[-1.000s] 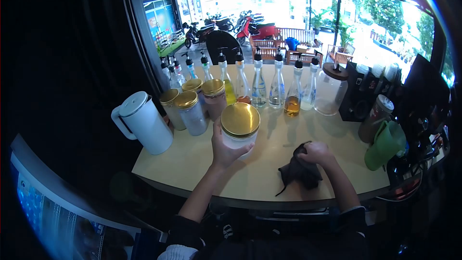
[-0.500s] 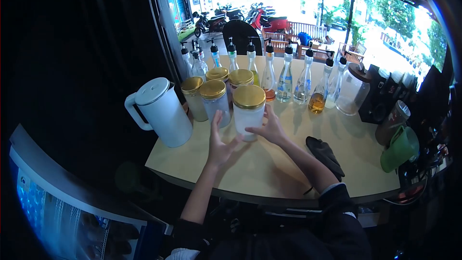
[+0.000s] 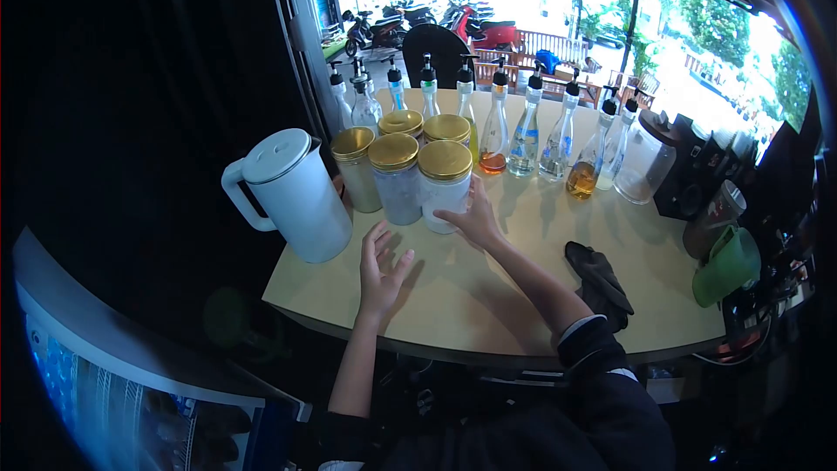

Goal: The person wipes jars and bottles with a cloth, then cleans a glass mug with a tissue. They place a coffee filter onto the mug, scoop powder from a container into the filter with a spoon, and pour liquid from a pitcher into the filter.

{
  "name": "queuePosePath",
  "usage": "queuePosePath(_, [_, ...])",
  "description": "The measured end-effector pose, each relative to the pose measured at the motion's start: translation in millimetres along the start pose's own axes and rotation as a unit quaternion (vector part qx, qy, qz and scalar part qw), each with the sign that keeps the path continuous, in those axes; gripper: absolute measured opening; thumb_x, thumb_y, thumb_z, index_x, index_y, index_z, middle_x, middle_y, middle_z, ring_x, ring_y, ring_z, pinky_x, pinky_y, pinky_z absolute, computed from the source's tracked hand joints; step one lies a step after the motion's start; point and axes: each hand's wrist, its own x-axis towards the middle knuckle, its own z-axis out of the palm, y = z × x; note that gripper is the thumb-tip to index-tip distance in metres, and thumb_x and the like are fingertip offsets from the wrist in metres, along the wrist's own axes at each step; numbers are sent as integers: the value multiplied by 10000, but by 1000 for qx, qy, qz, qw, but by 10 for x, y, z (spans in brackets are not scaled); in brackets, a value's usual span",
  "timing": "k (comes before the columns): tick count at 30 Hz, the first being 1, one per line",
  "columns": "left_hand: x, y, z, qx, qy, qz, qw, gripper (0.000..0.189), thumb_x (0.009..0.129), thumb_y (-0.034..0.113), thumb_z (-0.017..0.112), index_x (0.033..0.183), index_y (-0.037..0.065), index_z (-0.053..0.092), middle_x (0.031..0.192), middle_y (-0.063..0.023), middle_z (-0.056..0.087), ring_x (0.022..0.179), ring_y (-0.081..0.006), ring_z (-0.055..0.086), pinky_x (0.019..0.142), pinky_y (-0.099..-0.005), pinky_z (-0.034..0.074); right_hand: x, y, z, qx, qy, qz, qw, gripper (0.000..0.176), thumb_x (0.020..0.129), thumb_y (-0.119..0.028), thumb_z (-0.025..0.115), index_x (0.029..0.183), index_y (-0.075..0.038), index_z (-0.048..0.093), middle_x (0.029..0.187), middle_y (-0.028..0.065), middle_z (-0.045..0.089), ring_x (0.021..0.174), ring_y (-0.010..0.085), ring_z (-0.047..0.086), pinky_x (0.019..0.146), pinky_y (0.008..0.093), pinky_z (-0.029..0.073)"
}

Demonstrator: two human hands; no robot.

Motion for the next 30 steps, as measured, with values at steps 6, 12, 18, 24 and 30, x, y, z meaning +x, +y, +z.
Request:
queuePosePath(6, [21, 13, 283, 0, -50, 26, 998, 626, 826, 170, 658, 1359, 58, 348, 1384, -126, 379, 1247, -264, 419, 1010, -422, 347, -97, 59, -22, -130, 37, -57, 989, 924, 649, -273, 830, 1355, 0, 299, 1348, 202, 393, 1229, 303, 433, 1021, 405, 372])
queuePosePath(12, [72, 227, 841, 34, -100, 64, 992, 490, 804, 170, 671, 1241, 49, 484, 1228, -108, 524, 1139, -249, 516, 949, -399, 405, -540, -162, -976, -101, -110, 20, 989, 484, 739, -248, 744, 1134, -43, 552, 1229, 177, 514, 1165, 301, 497, 948, 391, 421])
queuePosePath(18, [28, 346, 1856, 106, -348, 179, 914, 286, 830, 119, 575, 1098, 19, 587, 1165, -147, 588, 1117, -272, 546, 934, -370, 433, -1315, -495, -2102, -337, -142, 82, 927, 216, 771, -221, 683, 886, -42, 645, 966, 100, 609, 958, 261, 582, 807, 372, 480])
queuePosePath(24, [-49, 145, 2846, 235, -407, 310, 826, 297, 814, 76, 532, 1102, 87, 604, 1139, -85, 596, 1112, -240, 531, 993, -394, 367, -1939, -223, -2727, -401, -87, 38, 911, 214, 779, -261, 679, 877, -71, 663, 922, 88, 608, 935, 283, 573, 826, 383, 466])
queuePosePath(30, [-272, 409, 3452, 233, -435, 389, 778, 240, 816, 166, 606, 1055, 137, 615, 1020, -67, 601, 1028, -264, 556, 974, -403, 374, -2272, -240, -3379, -322, -88, 91, 938, 214, 766, -238, 701, 880, -61, 663, 940, 88, 629, 934, 303, 579, 820, 388, 468])
